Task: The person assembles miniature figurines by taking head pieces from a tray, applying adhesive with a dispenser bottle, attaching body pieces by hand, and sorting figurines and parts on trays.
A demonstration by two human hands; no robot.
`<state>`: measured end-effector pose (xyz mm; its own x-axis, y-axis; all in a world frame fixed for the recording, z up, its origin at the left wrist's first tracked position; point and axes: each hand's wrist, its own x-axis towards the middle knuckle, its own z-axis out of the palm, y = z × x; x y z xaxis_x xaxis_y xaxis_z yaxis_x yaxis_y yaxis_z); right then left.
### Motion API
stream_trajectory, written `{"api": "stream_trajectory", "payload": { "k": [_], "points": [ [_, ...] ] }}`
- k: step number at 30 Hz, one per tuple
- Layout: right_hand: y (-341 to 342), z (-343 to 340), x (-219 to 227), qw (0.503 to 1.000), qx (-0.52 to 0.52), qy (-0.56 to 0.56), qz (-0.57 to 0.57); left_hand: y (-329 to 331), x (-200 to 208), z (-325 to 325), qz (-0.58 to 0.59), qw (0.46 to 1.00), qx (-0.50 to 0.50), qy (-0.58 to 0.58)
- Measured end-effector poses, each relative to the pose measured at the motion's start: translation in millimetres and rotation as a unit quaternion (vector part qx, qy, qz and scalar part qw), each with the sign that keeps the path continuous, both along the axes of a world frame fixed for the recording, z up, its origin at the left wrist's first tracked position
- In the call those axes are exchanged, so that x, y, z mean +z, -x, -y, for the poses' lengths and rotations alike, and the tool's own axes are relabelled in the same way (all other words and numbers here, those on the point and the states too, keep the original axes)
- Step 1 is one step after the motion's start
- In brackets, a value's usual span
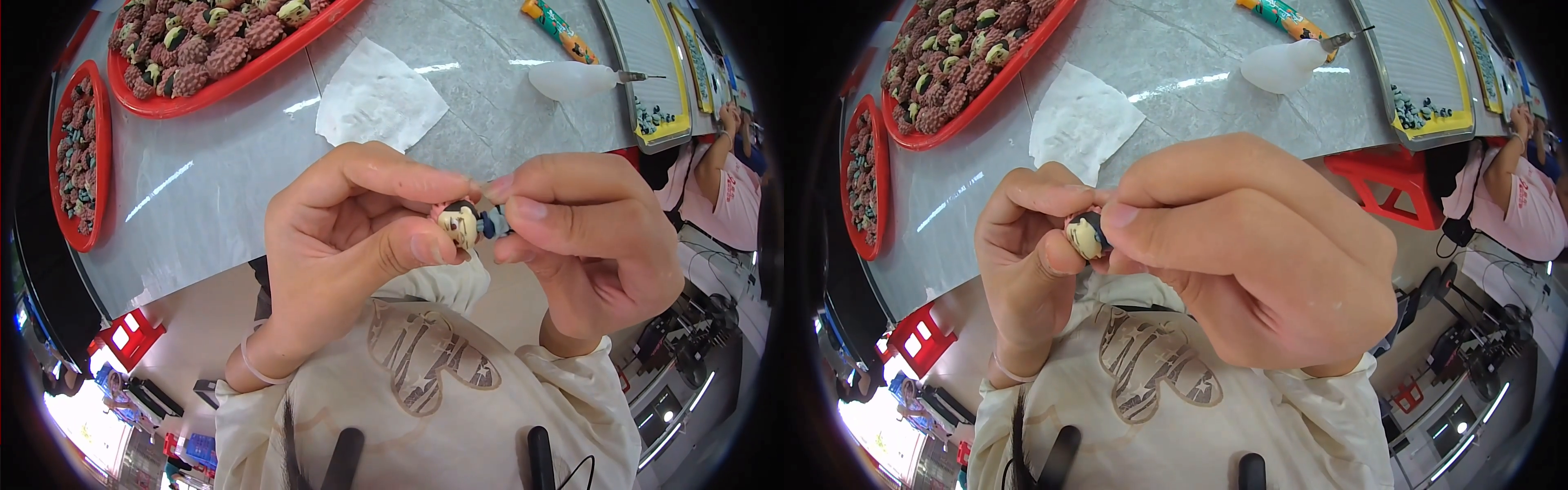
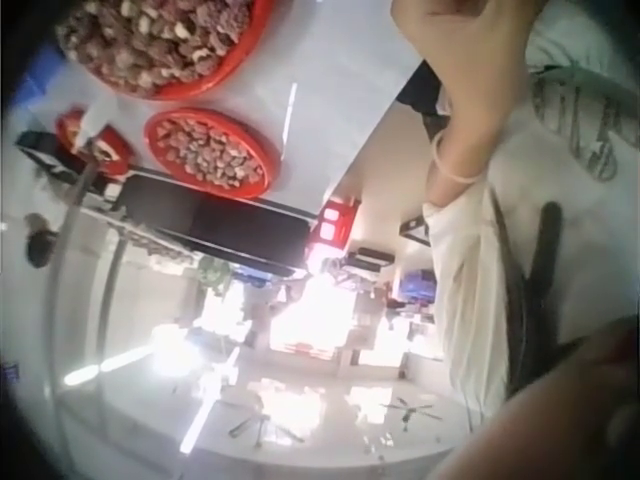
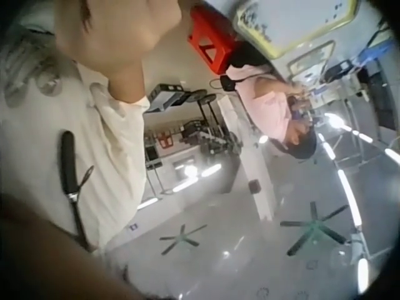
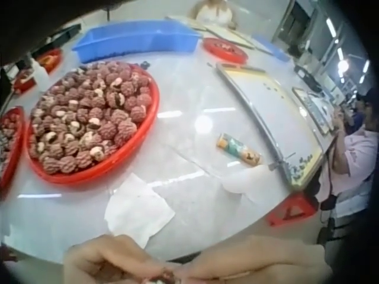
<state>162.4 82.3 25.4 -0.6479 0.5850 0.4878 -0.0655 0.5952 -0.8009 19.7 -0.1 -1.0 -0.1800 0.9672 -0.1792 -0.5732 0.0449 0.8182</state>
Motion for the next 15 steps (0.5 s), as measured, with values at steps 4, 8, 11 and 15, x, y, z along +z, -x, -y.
{"api": "stream_trajectory", "payload": {
  "k": [4, 8, 11, 15],
  "points": [
    [4, 8, 0, 0.998, -0.034, -0.058, 0.003, 1, -1, 4, -0.058, 0.998, 0.021, -0.030],
    [7, 11, -4, 0.996, -0.052, -0.070, 0.004, 4, -5, 5, -0.208, 0.970, 0.055, -0.113],
    [8, 10, -7, 0.996, -0.051, -0.067, -0.012, 6, 2, 6, -0.241, 0.966, 0.044, -0.083],
    [11, 11, -5, 0.999, -0.049, -0.018, -0.012, 10, 0, 8, -0.201, 0.977, 0.036, -0.068]
  ]
}}
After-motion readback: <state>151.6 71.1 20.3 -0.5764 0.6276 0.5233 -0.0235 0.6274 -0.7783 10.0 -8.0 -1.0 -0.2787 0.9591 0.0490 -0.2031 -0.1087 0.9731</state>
